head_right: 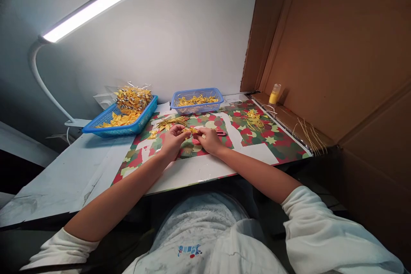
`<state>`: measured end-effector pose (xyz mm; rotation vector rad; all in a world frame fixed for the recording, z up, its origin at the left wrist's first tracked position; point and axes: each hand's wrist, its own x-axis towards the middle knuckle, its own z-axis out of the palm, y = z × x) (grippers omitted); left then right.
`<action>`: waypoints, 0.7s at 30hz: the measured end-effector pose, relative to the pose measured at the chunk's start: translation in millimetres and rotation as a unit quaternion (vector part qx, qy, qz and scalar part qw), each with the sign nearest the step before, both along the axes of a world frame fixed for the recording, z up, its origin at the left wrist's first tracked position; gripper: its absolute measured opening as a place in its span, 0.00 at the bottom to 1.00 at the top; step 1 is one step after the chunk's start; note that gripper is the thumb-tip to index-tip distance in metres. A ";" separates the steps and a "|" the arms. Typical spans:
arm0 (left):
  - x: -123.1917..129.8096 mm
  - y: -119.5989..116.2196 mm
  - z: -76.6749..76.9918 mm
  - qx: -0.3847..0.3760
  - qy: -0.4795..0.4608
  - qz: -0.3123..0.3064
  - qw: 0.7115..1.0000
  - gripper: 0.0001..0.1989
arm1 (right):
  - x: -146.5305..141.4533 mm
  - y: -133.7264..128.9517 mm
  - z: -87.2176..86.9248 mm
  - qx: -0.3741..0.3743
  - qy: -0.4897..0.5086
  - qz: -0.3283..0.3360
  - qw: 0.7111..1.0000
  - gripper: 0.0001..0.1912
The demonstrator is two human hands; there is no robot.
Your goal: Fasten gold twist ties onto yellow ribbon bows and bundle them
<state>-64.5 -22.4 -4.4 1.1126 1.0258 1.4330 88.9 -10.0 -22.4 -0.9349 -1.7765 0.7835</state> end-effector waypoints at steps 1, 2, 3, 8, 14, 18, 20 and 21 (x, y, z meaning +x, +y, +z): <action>-0.4 0.8 -1.1 -0.013 -0.003 -0.004 1.000 0.21 | 0.0 0.9 -0.7 0.001 0.001 -0.007 1.000 0.07; -0.8 1.4 -2.1 -0.025 -0.006 -0.007 1.000 0.21 | 0.0 1.5 -1.0 0.005 0.001 -0.017 1.000 0.07; -1.2 1.9 -3.0 -0.036 -0.006 -0.005 0.999 0.21 | 0.1 1.6 -0.9 0.014 0.000 -0.034 0.999 0.07; -2.6 2.6 -4.5 -0.009 0.026 0.045 0.999 0.21 | 0.2 -6.5 4.8 0.152 -0.015 -0.098 0.983 0.05; 0.5 -1.8 -1.0 0.074 0.063 0.057 0.994 0.20 | -7.7 -12.1 6.8 0.231 -0.067 -0.100 0.965 0.08; 1.9 -4.4 -0.3 0.088 0.079 0.059 0.991 0.19 | -10.0 -7.0 4.8 0.203 -0.062 -0.131 0.968 0.07; 2.0 -4.5 -0.9 0.097 0.087 0.057 0.990 0.19 | -10.3 -5.3 4.3 0.191 -0.055 -0.124 0.972 0.06; 1.9 -4.3 -1.2 0.102 0.091 0.056 0.989 0.19 | -10.5 -4.8 4.4 0.185 -0.051 -0.119 0.974 0.05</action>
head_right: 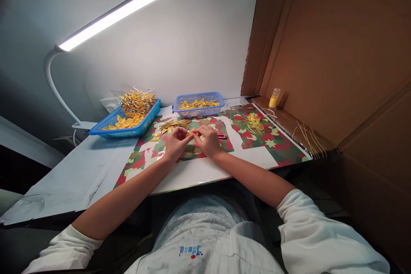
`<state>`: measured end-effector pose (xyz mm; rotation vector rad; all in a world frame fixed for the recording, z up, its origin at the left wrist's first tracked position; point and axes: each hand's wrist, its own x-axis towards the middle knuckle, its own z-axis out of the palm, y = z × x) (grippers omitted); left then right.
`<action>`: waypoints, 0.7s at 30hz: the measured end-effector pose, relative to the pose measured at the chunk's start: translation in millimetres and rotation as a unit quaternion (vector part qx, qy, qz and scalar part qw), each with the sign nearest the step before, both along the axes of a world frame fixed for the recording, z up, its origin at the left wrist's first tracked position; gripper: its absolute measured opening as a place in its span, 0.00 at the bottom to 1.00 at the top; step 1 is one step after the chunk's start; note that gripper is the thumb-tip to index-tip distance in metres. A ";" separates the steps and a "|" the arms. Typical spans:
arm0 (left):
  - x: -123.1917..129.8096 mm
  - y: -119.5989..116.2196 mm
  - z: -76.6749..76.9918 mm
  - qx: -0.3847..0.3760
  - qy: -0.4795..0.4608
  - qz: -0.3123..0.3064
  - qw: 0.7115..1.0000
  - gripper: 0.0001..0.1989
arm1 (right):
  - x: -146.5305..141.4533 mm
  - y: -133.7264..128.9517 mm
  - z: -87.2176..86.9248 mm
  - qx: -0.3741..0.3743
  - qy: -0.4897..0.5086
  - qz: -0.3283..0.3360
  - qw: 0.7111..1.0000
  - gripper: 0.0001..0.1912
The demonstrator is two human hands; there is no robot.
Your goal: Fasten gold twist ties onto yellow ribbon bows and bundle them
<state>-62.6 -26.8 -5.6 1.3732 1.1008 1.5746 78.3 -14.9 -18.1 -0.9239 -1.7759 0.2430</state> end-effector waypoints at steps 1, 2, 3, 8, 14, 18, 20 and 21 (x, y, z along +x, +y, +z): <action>-0.1 0.4 -0.2 0.003 0.003 -0.002 1.000 0.18 | -0.3 0.4 0.3 -0.004 0.005 0.006 1.000 0.05; -0.2 1.0 -0.3 0.006 0.005 -0.004 1.000 0.18 | -0.6 0.6 0.8 -0.005 0.011 0.013 1.000 0.05; -0.4 1.7 -0.2 0.006 0.004 -0.007 1.000 0.19 | -0.9 0.9 1.5 -0.005 0.017 0.021 1.000 0.06; -3.0 6.7 1.3 -0.016 -0.016 -0.030 0.999 0.22 | -1.2 3.3 4.6 -0.003 0.048 0.057 0.997 0.06; -5.9 9.8 2.6 -0.054 -0.036 -0.034 0.997 0.24 | -0.5 9.2 0.6 -0.022 0.022 0.040 0.999 0.04; -5.6 10.2 2.3 -0.060 -0.026 -0.037 0.997 0.22 | 1.5 9.2 5.5 -0.022 0.029 0.043 0.998 0.04; -5.9 11.1 1.6 -0.059 -0.023 -0.043 0.997 0.21 | 4.2 6.0 13.3 -0.013 0.053 0.066 0.996 0.06; -6.3 11.9 1.2 -0.061 -0.024 -0.042 0.997 0.21 | 6.1 3.8 18.2 -0.010 0.075 0.078 0.994 0.06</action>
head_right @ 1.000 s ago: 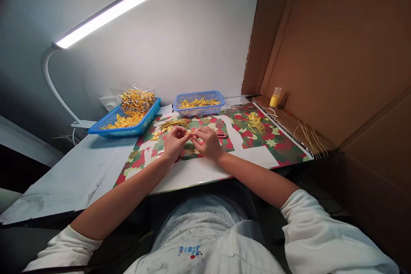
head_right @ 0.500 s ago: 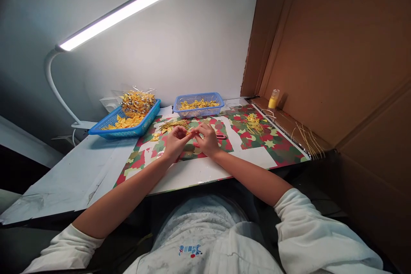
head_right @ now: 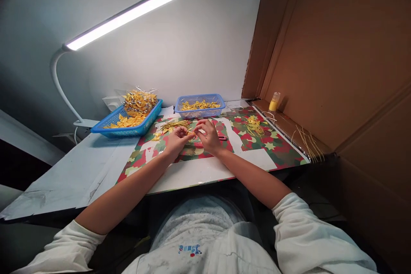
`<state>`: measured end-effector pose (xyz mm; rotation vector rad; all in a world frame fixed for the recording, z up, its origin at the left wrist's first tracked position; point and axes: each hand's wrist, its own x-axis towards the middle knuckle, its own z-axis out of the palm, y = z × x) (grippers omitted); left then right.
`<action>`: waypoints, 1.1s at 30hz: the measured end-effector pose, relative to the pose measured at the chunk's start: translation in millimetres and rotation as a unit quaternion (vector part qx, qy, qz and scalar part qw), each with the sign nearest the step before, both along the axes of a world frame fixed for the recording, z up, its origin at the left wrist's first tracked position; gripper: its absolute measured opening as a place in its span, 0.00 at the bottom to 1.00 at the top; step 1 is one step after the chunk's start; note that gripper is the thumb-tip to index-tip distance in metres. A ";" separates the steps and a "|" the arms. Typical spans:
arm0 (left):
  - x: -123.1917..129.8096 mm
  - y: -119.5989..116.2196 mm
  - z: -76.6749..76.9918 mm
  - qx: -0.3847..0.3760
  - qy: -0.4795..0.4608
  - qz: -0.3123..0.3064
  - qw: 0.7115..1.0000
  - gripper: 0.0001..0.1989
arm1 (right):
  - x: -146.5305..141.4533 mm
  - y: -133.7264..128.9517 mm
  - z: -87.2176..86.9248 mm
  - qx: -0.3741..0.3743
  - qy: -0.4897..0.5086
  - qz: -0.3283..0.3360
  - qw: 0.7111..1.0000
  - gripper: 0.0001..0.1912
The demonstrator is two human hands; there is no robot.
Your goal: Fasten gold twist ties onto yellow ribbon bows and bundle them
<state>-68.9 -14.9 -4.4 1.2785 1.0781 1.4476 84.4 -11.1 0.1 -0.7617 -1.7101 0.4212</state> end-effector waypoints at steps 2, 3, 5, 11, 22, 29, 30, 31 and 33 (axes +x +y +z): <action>-1.3 1.9 -0.6 -0.012 0.001 0.007 1.000 0.21 | 5.0 -4.4 10.4 -0.019 0.066 0.032 0.997 0.08; -2.1 2.9 -0.8 -0.019 0.001 0.010 1.000 0.21 | 8.0 -6.0 15.3 -0.041 0.103 0.056 0.992 0.09; -3.6 4.4 -0.7 -0.027 0.001 0.011 1.000 0.21 | 15.2 -7.6 24.5 -0.097 0.164 0.114 0.975 0.11; -5.5 6.5 -0.6 -0.036 -0.005 0.003 0.999 0.23 | 44.0 -4.0 56.7 -0.098 0.233 0.155 0.955 0.18; -8.0 8.3 -0.2 -0.053 -0.018 -0.004 0.998 0.24 | 110.1 -16.7 140.9 0.107 0.277 0.058 0.953 0.16; -9.9 8.8 0.7 -0.068 -0.024 0.001 0.997 0.24 | 128.7 -22.0 163.6 0.178 0.286 0.034 0.941 0.11; -10.3 8.8 0.5 -0.068 -0.024 0.000 0.997 0.24 | 131.6 -22.4 165.6 0.190 0.291 0.038 0.937 0.10; -10.7 8.8 0.4 -0.070 -0.022 0.000 0.997 0.23 | 134.4 -23.0 167.3 0.199 0.298 0.041 0.933 0.09; -11.4 8.9 0.1 -0.072 -0.016 -0.002 0.997 0.22 | 139.5 -24.6 170.1 0.206 0.310 0.038 0.927 0.08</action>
